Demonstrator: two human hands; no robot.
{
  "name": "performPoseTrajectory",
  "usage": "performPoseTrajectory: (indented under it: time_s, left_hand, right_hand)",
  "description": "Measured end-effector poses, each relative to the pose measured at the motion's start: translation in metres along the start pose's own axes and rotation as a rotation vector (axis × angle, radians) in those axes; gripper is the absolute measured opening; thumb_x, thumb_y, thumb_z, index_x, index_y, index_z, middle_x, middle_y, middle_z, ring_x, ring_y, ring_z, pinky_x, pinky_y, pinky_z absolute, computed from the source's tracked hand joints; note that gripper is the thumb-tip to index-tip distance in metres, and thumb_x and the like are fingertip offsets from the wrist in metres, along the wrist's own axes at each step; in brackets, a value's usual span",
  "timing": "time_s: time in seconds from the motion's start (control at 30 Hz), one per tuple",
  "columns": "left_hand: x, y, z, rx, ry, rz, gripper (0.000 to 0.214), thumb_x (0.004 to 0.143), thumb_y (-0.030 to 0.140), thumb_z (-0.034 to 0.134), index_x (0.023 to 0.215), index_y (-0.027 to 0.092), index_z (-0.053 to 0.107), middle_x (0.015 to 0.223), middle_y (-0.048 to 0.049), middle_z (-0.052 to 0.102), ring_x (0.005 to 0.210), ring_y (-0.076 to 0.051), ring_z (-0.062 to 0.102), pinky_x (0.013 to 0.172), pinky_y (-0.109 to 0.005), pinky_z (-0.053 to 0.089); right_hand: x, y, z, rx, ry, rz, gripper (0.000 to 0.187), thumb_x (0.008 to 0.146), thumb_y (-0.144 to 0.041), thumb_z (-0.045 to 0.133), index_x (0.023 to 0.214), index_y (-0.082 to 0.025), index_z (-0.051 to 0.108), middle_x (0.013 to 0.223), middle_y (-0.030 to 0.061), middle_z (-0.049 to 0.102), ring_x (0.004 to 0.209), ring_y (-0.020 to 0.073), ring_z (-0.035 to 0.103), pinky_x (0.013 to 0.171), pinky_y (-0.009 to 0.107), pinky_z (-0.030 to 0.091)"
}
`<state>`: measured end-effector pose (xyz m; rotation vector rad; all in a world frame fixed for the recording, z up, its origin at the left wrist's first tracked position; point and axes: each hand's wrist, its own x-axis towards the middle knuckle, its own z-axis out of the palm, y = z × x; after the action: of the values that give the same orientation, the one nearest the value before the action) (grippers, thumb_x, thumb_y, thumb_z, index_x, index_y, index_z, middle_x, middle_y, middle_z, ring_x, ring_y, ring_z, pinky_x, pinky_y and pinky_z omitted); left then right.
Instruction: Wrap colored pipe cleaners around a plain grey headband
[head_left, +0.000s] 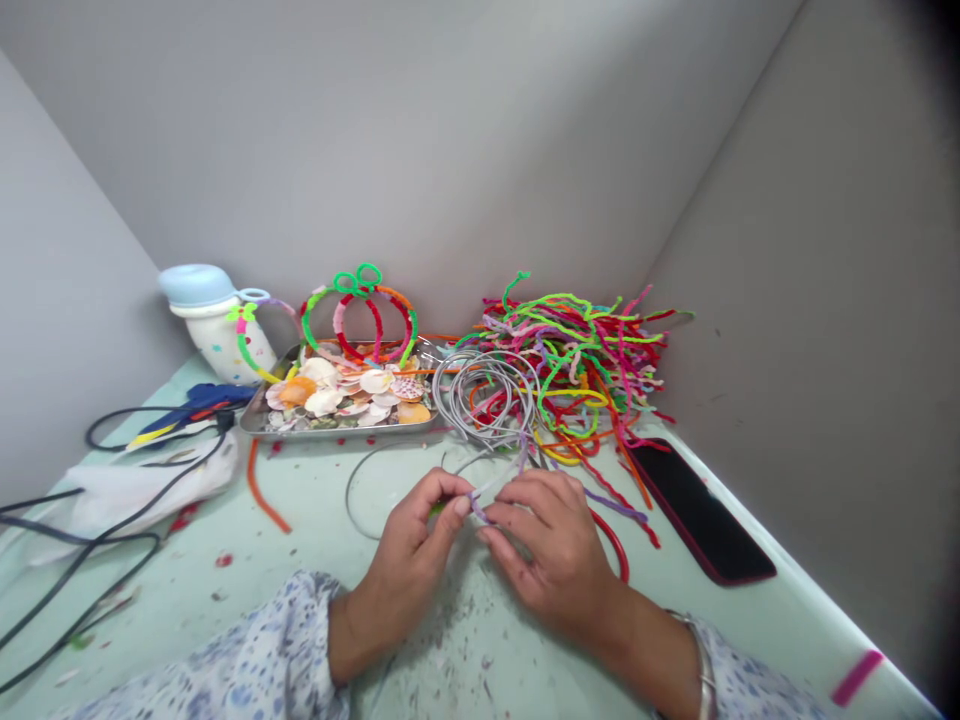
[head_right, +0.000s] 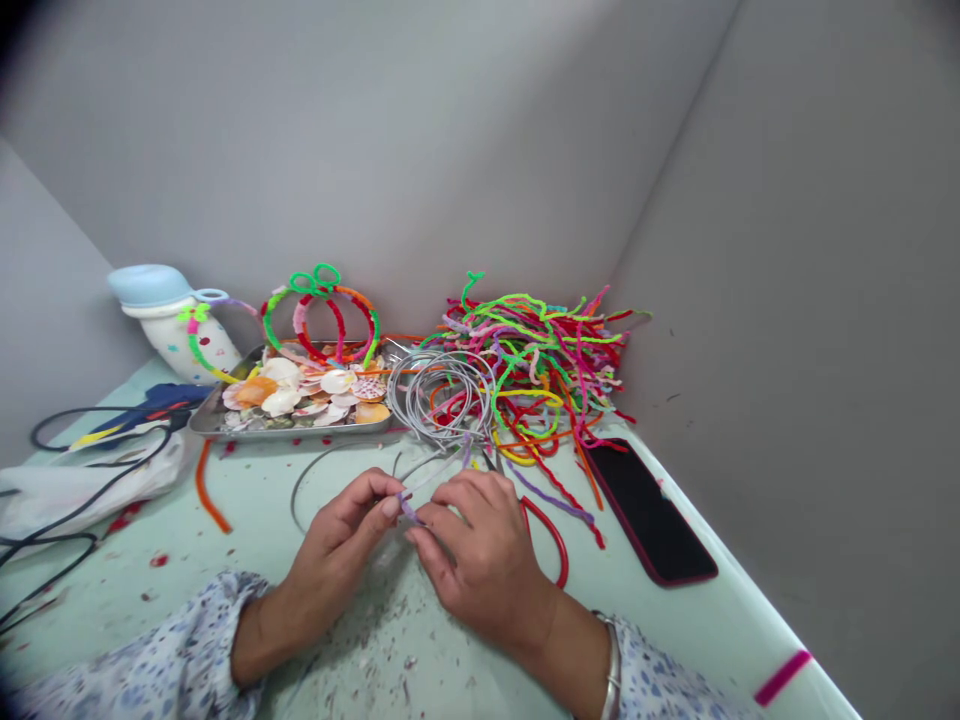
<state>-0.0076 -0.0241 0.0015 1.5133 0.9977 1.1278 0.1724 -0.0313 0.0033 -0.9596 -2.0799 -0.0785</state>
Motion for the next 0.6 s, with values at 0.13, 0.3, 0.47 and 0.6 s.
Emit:
performPoseTrajectory:
  time_s: [0.13, 0.3, 0.47, 0.6]
  left_hand:
    - [0.0004, -0.0005, -0.0003, 0.026, 0.011, -0.005, 0.013, 0.096, 0.03, 0.05, 0.095, 0.019, 0.056, 0.085, -0.0009, 0.054, 0.083, -0.017, 0.05, 0.077, -0.028, 0.04]
    - [0.0008, 0.0022, -0.0005, 0.014, -0.017, -0.035, 0.015, 0.095, 0.032, 0.05, 0.094, 0.019, 0.056, 0.085, -0.001, 0.055, 0.082, -0.017, 0.05, 0.075, -0.027, 0.04]
    - [0.0, 0.0038, 0.0003, 0.022, -0.052, -0.044, 0.017, 0.095, 0.033, 0.049, 0.093, 0.019, 0.057, 0.085, -0.0019, 0.056, 0.082, -0.017, 0.05, 0.076, -0.028, 0.04]
    - [0.0003, 0.0056, 0.0014, 0.056, -0.075, -0.023, 0.016, 0.095, 0.032, 0.049, 0.092, 0.019, 0.057, 0.085, -0.0019, 0.056, 0.082, -0.017, 0.051, 0.075, -0.028, 0.041]
  right_hand:
    - [0.0001, -0.0006, -0.0006, 0.034, -0.052, -0.013, 0.012, 0.09, -0.022, 0.058, 0.082, -0.017, 0.066, 0.067, 0.0031, 0.061, 0.069, 0.0197, 0.053, 0.071, 0.038, 0.037]
    - [-0.0033, 0.0009, -0.0015, 0.176, -0.046, 0.084, 0.014, 0.092, -0.02, 0.054, 0.086, -0.017, 0.066, 0.066, 0.0016, 0.063, 0.062, 0.0164, 0.053, 0.065, 0.033, 0.038]
    - [-0.0005, 0.0019, -0.0036, 0.291, -0.029, 0.265, 0.015, 0.093, -0.021, 0.052, 0.089, -0.02, 0.066, 0.076, 0.0027, 0.07, 0.07, 0.0174, 0.061, 0.068, 0.031, 0.044]
    - [0.0005, 0.0036, -0.0022, 0.446, -0.072, 0.46, 0.018, 0.094, -0.03, 0.051, 0.091, -0.02, 0.066, 0.078, 0.0026, 0.068, 0.07, 0.0169, 0.062, 0.065, 0.028, 0.046]
